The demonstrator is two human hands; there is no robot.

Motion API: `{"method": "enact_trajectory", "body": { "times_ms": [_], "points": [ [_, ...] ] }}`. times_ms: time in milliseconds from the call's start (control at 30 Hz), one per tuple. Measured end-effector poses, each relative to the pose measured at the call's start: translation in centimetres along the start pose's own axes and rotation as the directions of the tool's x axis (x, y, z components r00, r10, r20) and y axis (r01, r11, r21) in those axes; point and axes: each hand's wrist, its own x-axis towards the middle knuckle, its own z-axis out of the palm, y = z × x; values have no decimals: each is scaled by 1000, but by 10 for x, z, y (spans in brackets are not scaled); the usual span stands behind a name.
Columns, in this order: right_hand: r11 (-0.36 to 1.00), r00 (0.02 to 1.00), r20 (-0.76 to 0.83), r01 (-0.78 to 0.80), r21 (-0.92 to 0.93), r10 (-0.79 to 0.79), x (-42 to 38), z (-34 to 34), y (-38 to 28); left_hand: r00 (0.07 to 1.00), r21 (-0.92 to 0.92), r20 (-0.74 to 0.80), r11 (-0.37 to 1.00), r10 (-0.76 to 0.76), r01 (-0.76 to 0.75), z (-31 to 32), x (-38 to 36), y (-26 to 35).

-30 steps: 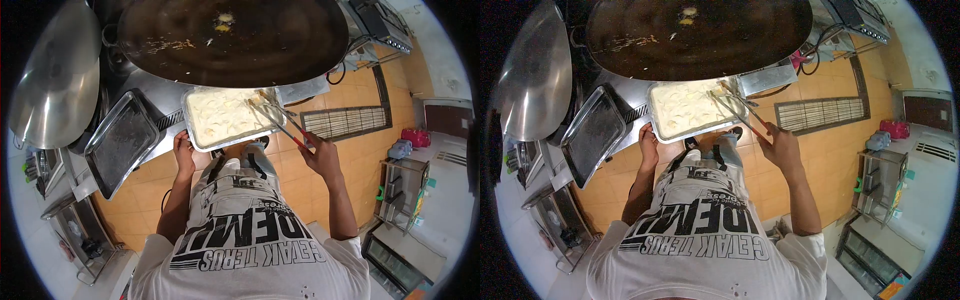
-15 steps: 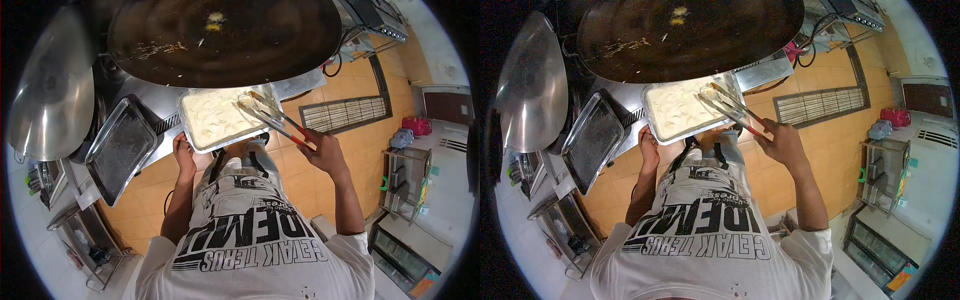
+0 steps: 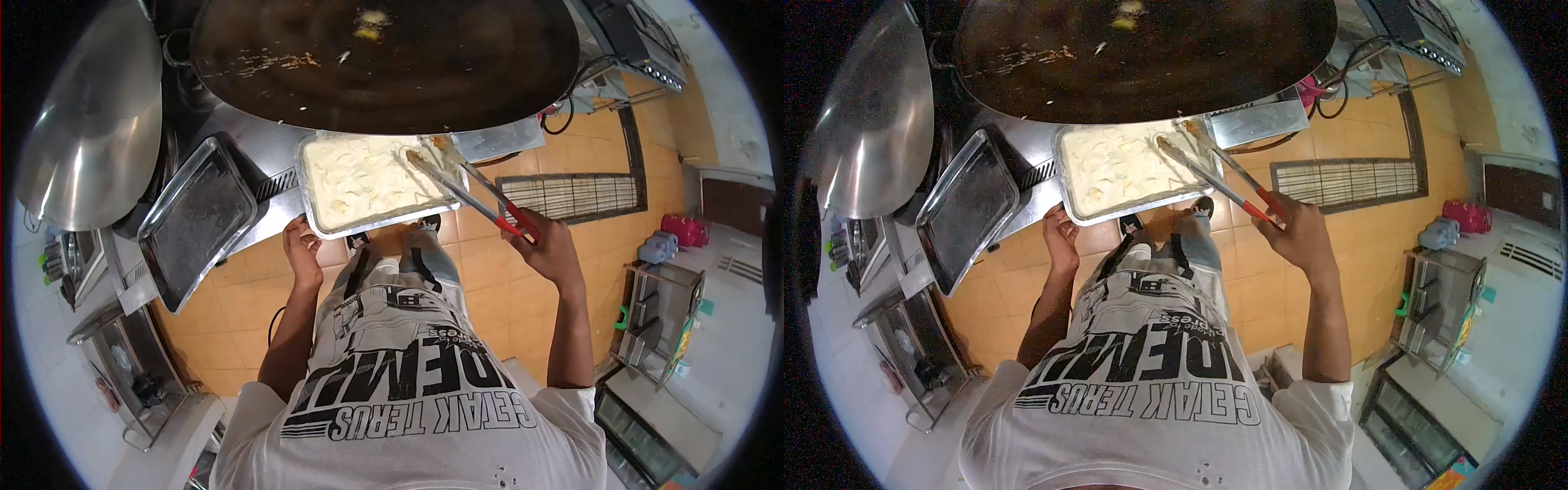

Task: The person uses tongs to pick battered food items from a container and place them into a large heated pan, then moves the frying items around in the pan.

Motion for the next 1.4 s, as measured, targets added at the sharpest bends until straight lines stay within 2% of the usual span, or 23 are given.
{"method": "enact_trajectory", "body": {
  "times_ms": [133,167,267,300,400,500,600,800,900,1100,1300,1400],
  "points": [
    [994,993,57,106,-29,-104,2,-2,3,1000,-51,29,999,-12,13,9,-7,-9],
    [987,987,50,153,46,-155,3,0,3,1000,-58,13,998,-5,6,8,-5,-14],
    [991,986,112,130,-44,-124,6,7,-2,998,-105,-41,993,51,-55,22,-7,-9],
    [981,981,53,188,-51,-186,9,16,-1,998,-97,-43,994,42,-46,21,-6,-10],
    [958,970,37,243,-155,-240,17,28,-6,999,-81,-48,996,22,-26,21,-2,-12],
    [949,975,69,221,-226,-211,24,32,-13,998,-74,-54,997,16,-20,21,-3,-11],
    [916,949,58,316,-248,-311,32,33,-15,999,-97,-40,995,5,-9,16,1,-18],
    [844,913,70,399,-357,-402,37,30,-25,1000,-123,-9,992,-3,2,16,-1,-17],
    [848,941,139,337,-409,-307,39,31,-31,1000,-131,5,991,-20,21,17,0,-16],
    [905,954,99,300,-302,-283,36,31,-30,999,-118,17,993,-27,29,14,5,-10],
    [904,959,64,283,-319,-277,27,33,-37,998,-97,56,995,-11,16,12,9,-10],
    [882,971,78,238,-407,-226,24,41,-42,998,-74,61,997,-17,21,12,10,-12]
  ]
}}
